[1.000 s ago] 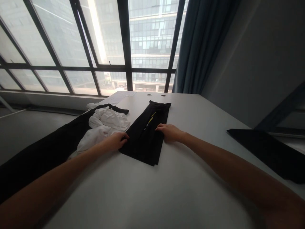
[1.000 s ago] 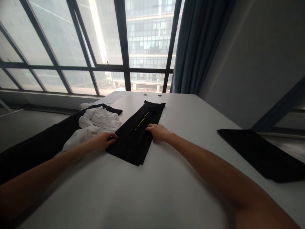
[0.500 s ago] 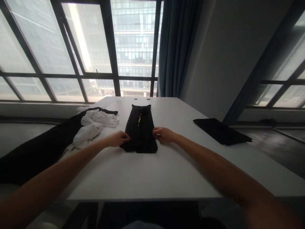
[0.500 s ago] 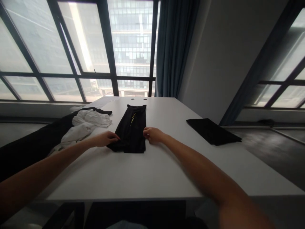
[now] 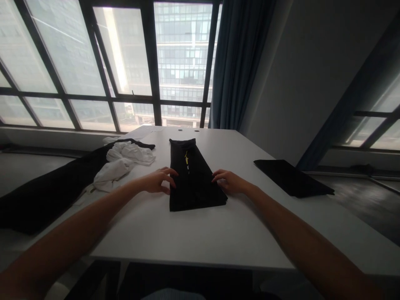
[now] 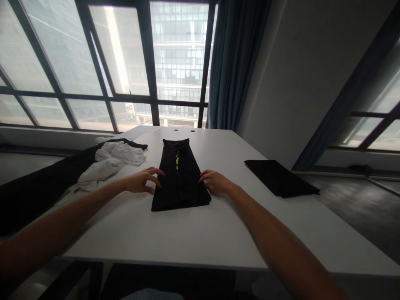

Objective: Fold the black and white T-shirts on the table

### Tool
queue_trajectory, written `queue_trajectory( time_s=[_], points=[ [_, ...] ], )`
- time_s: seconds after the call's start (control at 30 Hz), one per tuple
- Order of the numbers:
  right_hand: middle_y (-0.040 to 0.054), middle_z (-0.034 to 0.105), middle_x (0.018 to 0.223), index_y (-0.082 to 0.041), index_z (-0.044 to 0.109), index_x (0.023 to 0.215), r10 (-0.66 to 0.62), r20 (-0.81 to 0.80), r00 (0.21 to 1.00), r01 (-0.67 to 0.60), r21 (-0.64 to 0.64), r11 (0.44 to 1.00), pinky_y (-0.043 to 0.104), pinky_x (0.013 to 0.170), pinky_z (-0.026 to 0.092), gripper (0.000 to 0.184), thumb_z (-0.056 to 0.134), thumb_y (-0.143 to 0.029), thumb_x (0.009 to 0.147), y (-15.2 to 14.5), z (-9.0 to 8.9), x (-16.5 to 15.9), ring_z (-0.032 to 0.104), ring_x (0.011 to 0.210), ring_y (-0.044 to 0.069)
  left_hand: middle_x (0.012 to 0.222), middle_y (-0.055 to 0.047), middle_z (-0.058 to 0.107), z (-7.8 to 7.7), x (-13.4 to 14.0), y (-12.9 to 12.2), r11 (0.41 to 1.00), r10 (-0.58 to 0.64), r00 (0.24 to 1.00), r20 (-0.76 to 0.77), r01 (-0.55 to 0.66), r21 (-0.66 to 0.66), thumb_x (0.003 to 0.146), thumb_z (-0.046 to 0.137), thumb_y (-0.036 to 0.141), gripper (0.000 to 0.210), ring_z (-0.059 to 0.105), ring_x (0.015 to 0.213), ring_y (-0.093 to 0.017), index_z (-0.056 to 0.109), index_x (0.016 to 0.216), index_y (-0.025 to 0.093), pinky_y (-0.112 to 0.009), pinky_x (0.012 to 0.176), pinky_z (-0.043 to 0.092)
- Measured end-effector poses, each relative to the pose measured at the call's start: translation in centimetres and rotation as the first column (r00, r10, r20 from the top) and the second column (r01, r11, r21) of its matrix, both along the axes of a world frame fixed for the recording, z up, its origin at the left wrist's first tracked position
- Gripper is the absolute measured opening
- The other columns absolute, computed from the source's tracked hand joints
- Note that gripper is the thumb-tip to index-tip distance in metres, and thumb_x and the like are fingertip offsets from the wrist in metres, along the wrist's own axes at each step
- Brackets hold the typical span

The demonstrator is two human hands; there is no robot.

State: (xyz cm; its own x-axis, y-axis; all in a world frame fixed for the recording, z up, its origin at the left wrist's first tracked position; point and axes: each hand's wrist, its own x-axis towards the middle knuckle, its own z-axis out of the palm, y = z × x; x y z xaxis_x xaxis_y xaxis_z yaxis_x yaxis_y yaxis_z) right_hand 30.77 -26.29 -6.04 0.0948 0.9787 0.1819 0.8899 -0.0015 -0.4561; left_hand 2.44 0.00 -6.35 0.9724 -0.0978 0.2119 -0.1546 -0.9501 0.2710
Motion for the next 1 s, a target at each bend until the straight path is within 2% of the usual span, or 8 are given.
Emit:
queue_trajectory(
  time_s=[0.2, 0.37, 0.5, 0.63, 0.73, 0.83, 0.9, 1.0],
  points=[
    [0.0101, 0.073, 0.119, -0.022, 0.08, 0.085, 0.109, -0.001, 0.994, -0.109, 0.096, 0.989, 0.044, 0.105, 0.051, 0.014, 0.066, -0.021, 0.086, 0.1, -0.5, -0.4, 0.068, 0.111, 0.026, 0.111, -0.011, 0.077, -1.4, -1.4, -1.3, 0.998, -0.044, 0.989, 0.138, 0.049, -0.029, 0.101, 0.058, 0.034, 0.024, 0.071, 0.103, -0.022, 0.078, 0.096, 0.021, -0.036, 0.101, 0.049],
    [0.0071, 0.077, 0.112, -0.023, 0.078, 0.091, 0.174, -0.059, 0.983, -0.174, 0.0, 0.985, 0.044, 0.107, 0.049, 0.018, 0.061, -0.022, 0.088, -1.0, 1.7, -2.3, 0.064, 0.122, 0.027, 0.1, -0.009, 0.079, 1.2, -2.4, -1.6, 0.978, -0.113, 0.993, 0.023, 0.115, -0.175, 0.098, 0.063, 0.034, 0.021, 0.074, 0.09, -0.019, 0.078, 0.099, 0.02, -0.027, 0.085, 0.054],
    [0.0055, 0.078, 0.105, -0.021, 0.078, 0.099, 0.213, -0.213, 0.953, -0.253, -0.179, 0.951, 0.039, 0.095, 0.054, 0.02, 0.065, -0.032, 0.088, -2.0, 3.5, -3.9, 0.071, 0.102, 0.024, 0.086, -0.007, 0.079, 3.4, -3.7, -2.0, 0.926, -0.19, 0.974, -0.126, 0.135, -0.353, 0.087, 0.076, 0.045, 0.026, 0.072, 0.079, -0.019, 0.08, 0.089, 0.019, -0.025, 0.075, 0.055],
    [0.0037, 0.073, 0.084, -0.017, 0.073, 0.094, 0.09, -0.485, 0.87, -0.157, -0.1, 0.982, 0.031, 0.073, 0.057, 0.024, 0.068, -0.04, 0.088, -0.5, 3.0, -4.4, 0.068, 0.077, 0.018, 0.076, -0.006, 0.074, 3.7, -3.4, -1.7, 0.761, -0.076, 0.973, -0.218, -0.085, -0.643, 0.074, 0.085, 0.051, 0.037, 0.07, 0.072, -0.02, 0.077, 0.085, 0.016, -0.029, 0.07, 0.057],
    [0.0025, 0.069, 0.078, -0.018, 0.067, 0.103, -0.178, -0.63, 0.756, 0.23, 0.001, 0.973, 0.026, 0.06, 0.055, 0.021, 0.065, -0.035, 0.091, 1.8, 1.4, -4.2, 0.065, 0.066, 0.015, 0.07, -0.003, 0.069, 2.3, -2.0, -1.0, 0.501, 0.286, 0.944, -0.164, -0.293, -0.815, 0.071, 0.086, 0.05, 0.04, 0.067, 0.064, -0.017, 0.07, 0.083, 0.015, -0.03, 0.065, 0.058],
    [0.0039, 0.07, 0.079, -0.018, 0.061, 0.122, -0.373, -0.693, 0.616, 0.433, -0.097, 0.896, 0.025, 0.053, 0.054, 0.029, 0.059, -0.034, 0.097, 3.4, 0.0, -4.0, 0.064, 0.061, 0.014, 0.072, -0.002, 0.068, 0.6, -0.7, -0.3, 0.264, 0.546, 0.797, -0.258, -0.456, -0.85, 0.075, 0.084, 0.046, 0.04, 0.065, 0.056, -0.014, 0.067, 0.092, 0.014, -0.028, 0.058, 0.056],
    [0.0057, 0.072, 0.084, -0.018, 0.057, 0.131, -0.402, -0.69, 0.601, 0.442, -0.132, 0.887, 0.025, 0.052, 0.054, 0.037, 0.06, -0.035, 0.098, 3.6, -0.4, -3.9, 0.064, 0.061, 0.014, 0.077, -0.003, 0.069, -0.2, -0.4, 0.0, 0.236, 0.575, 0.762, -0.298, -0.504, -0.831, 0.075, 0.084, 0.043, 0.05, 0.064, 0.055, -0.014, 0.066, 0.112, 0.014, -0.027, 0.056, 0.055],
    [0.0052, 0.073, 0.087, -0.017, 0.062, 0.13, -0.349, -0.599, 0.721, 0.357, -0.112, 0.928, 0.025, 0.055, 0.054, 0.04, 0.067, -0.035, 0.094, 3.0, -0.5, -3.9, 0.062, 0.061, 0.013, 0.077, -0.001, 0.069, -0.6, -0.6, 0.1, 0.37, 0.552, 0.797, -0.244, -0.497, -0.785, 0.071, 0.087, 0.042, 0.07, 0.061, 0.055, -0.013, 0.062, 0.132, 0.016, -0.027, 0.057, 0.053]
  ],
)
